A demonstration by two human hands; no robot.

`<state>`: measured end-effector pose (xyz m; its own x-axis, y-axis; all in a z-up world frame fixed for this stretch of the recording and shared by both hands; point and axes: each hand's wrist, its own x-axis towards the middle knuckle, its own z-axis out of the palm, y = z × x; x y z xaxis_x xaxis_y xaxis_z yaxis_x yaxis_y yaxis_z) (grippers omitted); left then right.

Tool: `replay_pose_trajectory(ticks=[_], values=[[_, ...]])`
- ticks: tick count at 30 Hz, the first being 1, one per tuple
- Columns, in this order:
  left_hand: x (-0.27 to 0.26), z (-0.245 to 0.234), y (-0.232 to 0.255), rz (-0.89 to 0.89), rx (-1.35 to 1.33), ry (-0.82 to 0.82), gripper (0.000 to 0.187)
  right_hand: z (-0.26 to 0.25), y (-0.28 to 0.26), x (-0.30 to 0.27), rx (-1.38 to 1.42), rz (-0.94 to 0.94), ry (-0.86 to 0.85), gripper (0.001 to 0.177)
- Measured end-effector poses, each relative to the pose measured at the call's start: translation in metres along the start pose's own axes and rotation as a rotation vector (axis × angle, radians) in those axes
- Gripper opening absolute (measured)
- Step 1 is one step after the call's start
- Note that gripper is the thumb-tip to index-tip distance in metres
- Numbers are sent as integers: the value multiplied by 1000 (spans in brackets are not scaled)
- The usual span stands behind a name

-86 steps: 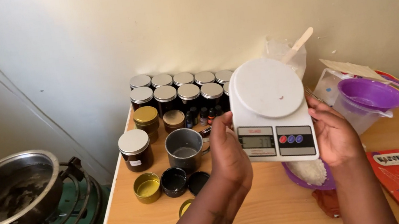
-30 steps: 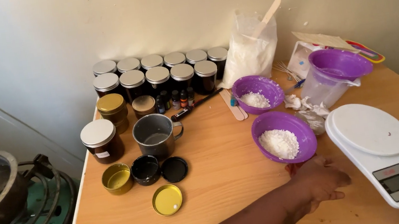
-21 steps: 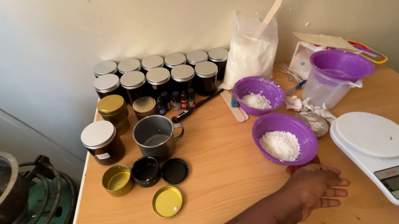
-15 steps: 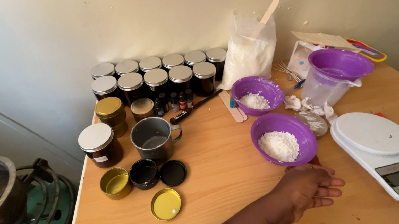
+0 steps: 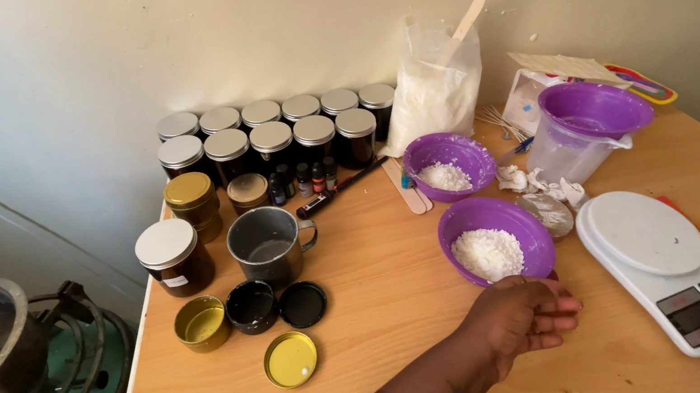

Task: The person prepares for candle making by weighing powder on a digital scale, organizing glass jars and lids, and lighting a portable gas stove.

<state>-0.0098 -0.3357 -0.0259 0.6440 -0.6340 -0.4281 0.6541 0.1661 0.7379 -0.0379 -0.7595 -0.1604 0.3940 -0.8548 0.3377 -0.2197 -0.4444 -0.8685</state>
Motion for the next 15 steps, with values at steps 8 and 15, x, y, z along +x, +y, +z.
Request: replay_pose_trajectory(ticks=[8,15], values=[[-48,-9,24,81,-45,18,25,-6,-103,-50,127,10,-26,19],[-144,-32,76,240,-10,89,32,24,-186,-125,547,-386,39,7]])
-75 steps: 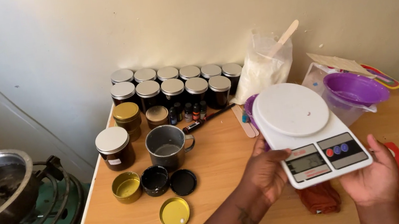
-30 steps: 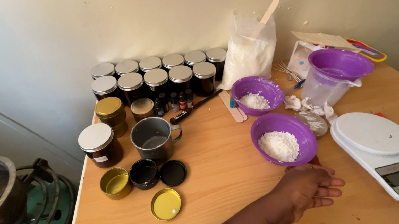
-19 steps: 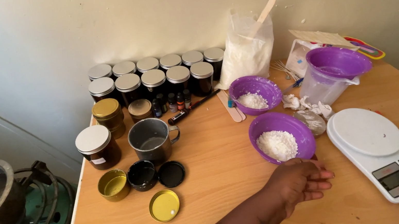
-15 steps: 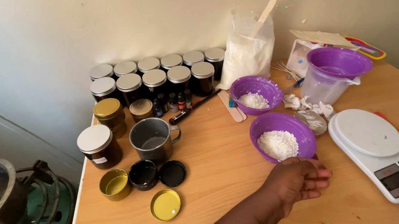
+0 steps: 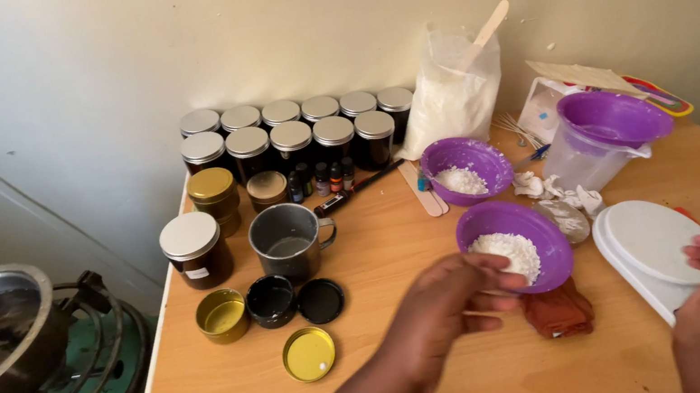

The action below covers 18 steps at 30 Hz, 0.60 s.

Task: The person prepares for candle making by weighing powder on a digital scale, organizing glass jars and lids, and lighting a portable gas stove.

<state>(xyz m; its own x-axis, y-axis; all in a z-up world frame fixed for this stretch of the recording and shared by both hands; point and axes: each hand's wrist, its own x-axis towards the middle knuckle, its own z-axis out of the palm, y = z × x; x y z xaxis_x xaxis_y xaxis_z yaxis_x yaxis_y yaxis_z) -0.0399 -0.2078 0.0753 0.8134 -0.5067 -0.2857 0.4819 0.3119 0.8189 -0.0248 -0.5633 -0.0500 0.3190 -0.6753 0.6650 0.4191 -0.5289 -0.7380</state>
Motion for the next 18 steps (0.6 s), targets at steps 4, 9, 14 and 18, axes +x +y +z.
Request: replay_pose_trajectory(ticks=[4,9,14,18], values=[[-40,-43,33,282,-1,154,33,46,-55,-39,251,-35,-67,14],[-69,-106,66,607,-138,475,35,101,-96,-85,365,104,-173,15],[-68,-180,69,973,-51,975,18,155,-129,-132,473,285,-579,22],[-50,-225,54,1054,-59,1176,13,207,-154,-148,380,318,-866,21]])
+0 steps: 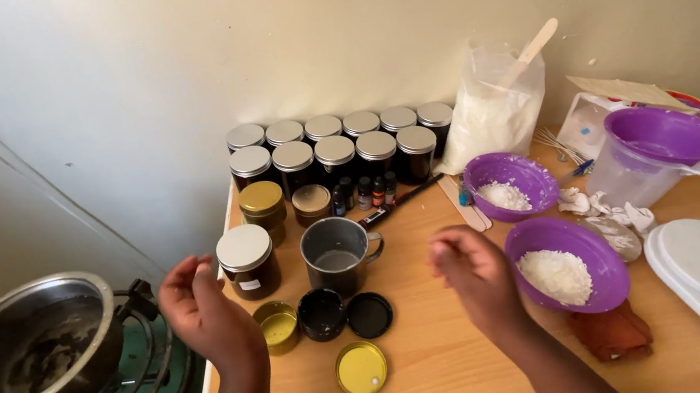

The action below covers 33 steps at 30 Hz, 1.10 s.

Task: The person prepares for candle making by weighing powder on a digital scale, organizing glass jars and lids, and lighting a portable gas stove.

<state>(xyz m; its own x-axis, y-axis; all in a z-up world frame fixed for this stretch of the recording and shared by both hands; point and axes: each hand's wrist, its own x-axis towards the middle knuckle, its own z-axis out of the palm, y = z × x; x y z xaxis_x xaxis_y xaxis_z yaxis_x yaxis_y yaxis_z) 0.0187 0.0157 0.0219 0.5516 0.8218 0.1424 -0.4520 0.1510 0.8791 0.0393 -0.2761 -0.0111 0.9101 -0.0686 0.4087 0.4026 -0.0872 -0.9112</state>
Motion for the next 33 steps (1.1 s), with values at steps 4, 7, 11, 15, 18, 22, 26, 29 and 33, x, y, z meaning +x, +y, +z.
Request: replay_pose_trajectory(ticks=[4,7,11,15,18,22,26,29,33], values=[[9,-10,-18,83,289,11,39,38,9,34,-309,185,-162,38],[13,-11,-14,-84,517,-140,81,50,32,49,-333,241,-279,55],[27,-14,-33,-212,599,-292,122,54,80,57,-229,213,-292,38],[32,-18,-45,-215,648,-311,118,40,85,47,-23,227,-341,17],[42,-25,-57,-117,632,-343,117,31,88,44,37,352,-252,16],[46,-29,-58,-104,669,-332,118,31,75,38,47,378,0,22],[43,-28,-60,-22,671,-284,105,37,62,32,31,306,255,26],[41,-29,-66,58,650,-231,101,39,49,33,0,255,344,25],[34,-28,-60,120,599,-177,93,30,58,41,-31,244,400,25]])
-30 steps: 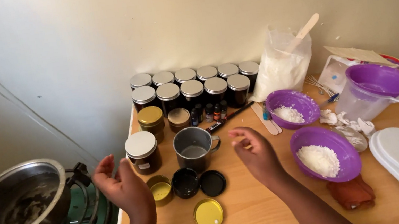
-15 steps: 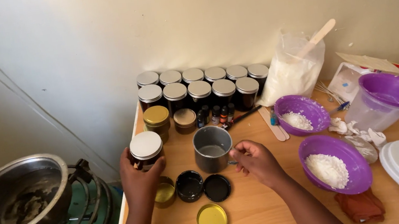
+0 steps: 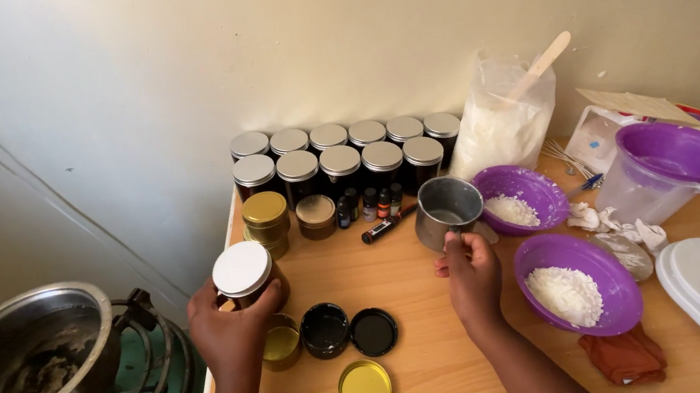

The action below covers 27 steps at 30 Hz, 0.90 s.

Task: The person prepares for candle making by weighing powder on a digital scale, organizing glass jars and lids, and lighting a portable gas stove.

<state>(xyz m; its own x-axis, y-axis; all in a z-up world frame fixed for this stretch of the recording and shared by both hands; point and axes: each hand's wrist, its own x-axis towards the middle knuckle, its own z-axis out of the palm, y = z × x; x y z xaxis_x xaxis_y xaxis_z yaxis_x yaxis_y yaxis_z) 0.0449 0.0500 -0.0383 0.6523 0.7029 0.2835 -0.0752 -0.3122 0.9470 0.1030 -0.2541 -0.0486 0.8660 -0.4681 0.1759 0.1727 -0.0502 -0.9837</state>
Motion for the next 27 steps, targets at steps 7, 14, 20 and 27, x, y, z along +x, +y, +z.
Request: replay_pose_trajectory(ticks=[7,14,20,27], values=[[-5,24,54,-16,-76,-170,87,-3,19,12,-3,18,79,22],[-14,69,90,4,302,-365,84,-5,21,23,24,40,99,21],[-18,84,80,-42,321,-388,86,-8,43,36,102,44,108,17],[-13,108,69,-26,315,-310,80,-4,54,36,168,50,96,21]])
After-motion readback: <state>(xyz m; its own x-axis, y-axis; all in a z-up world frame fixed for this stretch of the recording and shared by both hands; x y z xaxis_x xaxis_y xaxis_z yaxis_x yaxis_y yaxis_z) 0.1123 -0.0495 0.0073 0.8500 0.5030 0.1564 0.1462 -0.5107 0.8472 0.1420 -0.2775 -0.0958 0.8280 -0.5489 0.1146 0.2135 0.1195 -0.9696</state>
